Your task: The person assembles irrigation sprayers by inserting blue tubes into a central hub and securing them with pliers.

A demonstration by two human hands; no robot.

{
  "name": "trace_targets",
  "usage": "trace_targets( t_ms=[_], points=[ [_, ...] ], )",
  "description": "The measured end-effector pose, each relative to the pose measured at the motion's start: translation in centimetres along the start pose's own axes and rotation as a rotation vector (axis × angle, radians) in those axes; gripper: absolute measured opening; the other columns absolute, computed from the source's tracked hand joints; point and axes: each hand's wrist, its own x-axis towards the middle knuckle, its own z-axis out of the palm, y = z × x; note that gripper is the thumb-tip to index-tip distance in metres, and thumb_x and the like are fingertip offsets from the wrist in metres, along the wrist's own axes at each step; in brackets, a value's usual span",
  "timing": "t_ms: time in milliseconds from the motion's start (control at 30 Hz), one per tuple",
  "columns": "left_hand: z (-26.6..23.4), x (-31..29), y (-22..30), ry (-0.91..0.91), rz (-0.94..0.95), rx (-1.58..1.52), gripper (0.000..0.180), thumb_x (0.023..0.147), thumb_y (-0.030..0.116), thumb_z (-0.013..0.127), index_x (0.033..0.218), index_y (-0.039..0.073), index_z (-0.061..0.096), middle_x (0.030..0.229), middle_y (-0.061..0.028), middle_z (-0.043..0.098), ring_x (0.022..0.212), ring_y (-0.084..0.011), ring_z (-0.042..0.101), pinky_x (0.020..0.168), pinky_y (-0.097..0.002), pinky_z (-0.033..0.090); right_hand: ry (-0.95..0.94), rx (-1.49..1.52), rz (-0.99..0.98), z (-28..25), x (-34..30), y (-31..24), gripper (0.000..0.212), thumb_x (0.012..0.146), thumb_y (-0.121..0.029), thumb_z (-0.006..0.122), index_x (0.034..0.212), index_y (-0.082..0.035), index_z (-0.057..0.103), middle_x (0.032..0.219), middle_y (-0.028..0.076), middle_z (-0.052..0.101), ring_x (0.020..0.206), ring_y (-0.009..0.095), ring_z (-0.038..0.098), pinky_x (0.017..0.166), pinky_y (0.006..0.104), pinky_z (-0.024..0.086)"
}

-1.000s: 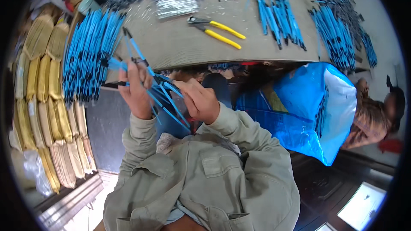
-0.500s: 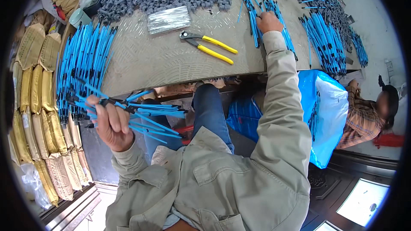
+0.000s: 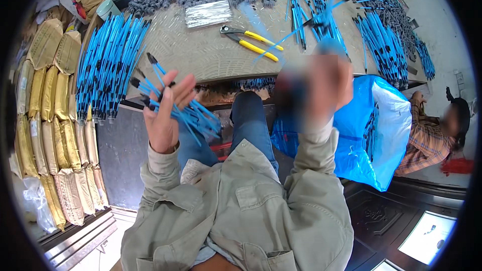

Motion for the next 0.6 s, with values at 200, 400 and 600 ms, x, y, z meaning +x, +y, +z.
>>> trace_targets(
  t_ms=[200,400,600],
  points=[
    [3.3,0.0,-0.6,0.031,0.178,-0.035,0.031,0.095,0.021,0.041,0.118,-0.001,0.042,0.102,-0.0215,0.061,0.092,-0.0298,0.062,0.080,-0.0370,0.050,-0.433,0.066,0.107,3.2,-6.5,-3.2,0.019,0.075,0.007,0.064,0.091,0.001,0.057,0.083,0.008,0.060,0.071,0.012,0.056,0.064,0.0248,0.046],
    [-2.1,0.8,-2.2,-0.159,0.168,-0.219,0.029,0.093,0.017,0.047,0.114,-0.003,0.043,0.087,-0.0176,0.065,0.082,-0.0237,0.065,0.072,-0.0302,0.052,-0.968,0.333,0.003,6.9,-3.4,-0.9,0.012,0.079,-0.006,0.065,0.089,0.000,0.061,0.086,0.009,0.061,0.071,0.014,0.057,0.066,0.0275,0.046],
    [0.5,-0.5,1.9,0.057,-0.022,-0.161,0.027,0.094,0.021,0.045,0.113,0.002,0.042,0.075,-0.0148,0.062,0.088,-0.0292,0.064,0.080,-0.0409,0.051,-0.467,-1.085,0.103,5.5,8.8,18.5,0.037,0.079,-0.039,0.064,0.095,-0.005,0.064,0.089,0.015,0.064,0.080,0.030,0.063,0.069,0.0404,0.049]
  ],
)
